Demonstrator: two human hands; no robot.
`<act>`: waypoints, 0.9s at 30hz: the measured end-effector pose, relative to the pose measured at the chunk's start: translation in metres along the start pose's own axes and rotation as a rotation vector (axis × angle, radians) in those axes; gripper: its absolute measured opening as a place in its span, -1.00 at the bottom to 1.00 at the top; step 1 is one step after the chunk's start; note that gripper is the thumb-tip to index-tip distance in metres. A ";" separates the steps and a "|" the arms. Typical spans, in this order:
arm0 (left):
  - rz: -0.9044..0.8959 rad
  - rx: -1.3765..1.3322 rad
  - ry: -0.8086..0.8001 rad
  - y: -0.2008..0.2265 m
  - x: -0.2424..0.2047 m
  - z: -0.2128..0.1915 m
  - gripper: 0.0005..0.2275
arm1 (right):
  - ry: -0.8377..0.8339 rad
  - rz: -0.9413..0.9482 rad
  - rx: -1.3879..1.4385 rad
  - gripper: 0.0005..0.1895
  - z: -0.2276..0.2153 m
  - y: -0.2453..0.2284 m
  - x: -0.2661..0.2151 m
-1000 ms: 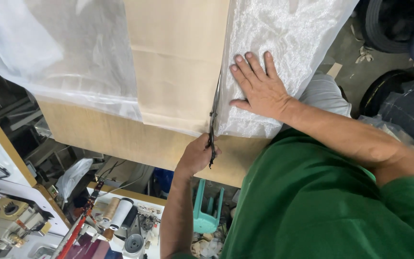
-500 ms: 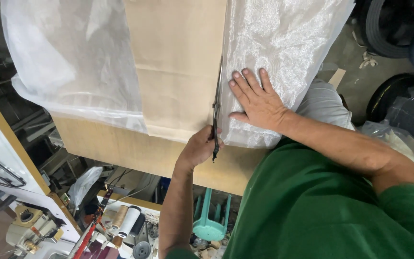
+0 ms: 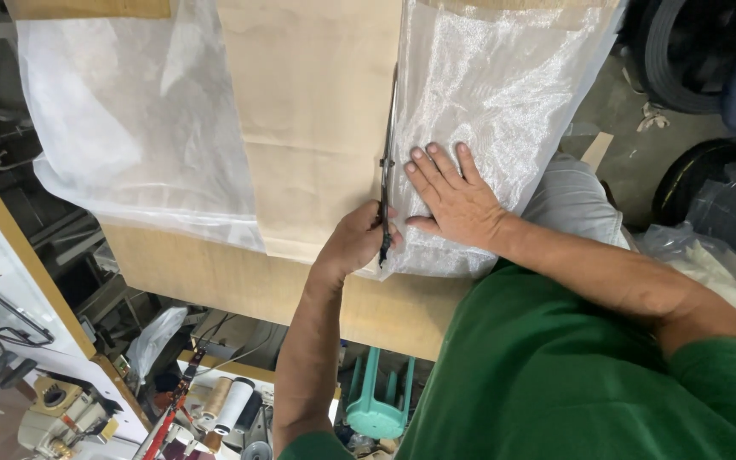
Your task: The person lays a beige fabric piece on a white sheet on a wooden table, then uses shears to cut the white sheet around the fabric. The person repeats this process with another fabric piece, cutting the sheet and folding the fabric afterward.
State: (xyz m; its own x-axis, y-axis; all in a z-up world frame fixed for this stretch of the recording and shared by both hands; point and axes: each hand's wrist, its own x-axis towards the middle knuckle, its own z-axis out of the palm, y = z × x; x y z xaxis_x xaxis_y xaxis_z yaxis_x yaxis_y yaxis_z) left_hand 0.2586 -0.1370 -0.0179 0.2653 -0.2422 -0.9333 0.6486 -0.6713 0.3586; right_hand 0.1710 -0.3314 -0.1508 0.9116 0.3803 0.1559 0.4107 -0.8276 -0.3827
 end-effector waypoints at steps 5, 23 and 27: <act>-0.017 0.062 -0.010 0.019 0.008 -0.008 -0.59 | -0.012 0.007 0.000 0.00 0.001 -0.001 -0.001; 0.043 -0.024 -0.013 0.072 0.032 -0.025 -0.65 | 0.005 0.010 0.038 0.01 0.003 0.000 -0.001; 0.089 -0.063 0.005 0.080 0.042 -0.029 -0.64 | -0.008 0.008 0.028 0.03 0.004 0.001 -0.002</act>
State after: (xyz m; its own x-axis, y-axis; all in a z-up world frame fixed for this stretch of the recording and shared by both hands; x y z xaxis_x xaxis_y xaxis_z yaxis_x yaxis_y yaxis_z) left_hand 0.3427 -0.1808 -0.0280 0.3272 -0.2948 -0.8978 0.6658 -0.6023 0.4404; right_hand 0.1692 -0.3318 -0.1551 0.9146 0.3773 0.1454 0.4029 -0.8189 -0.4089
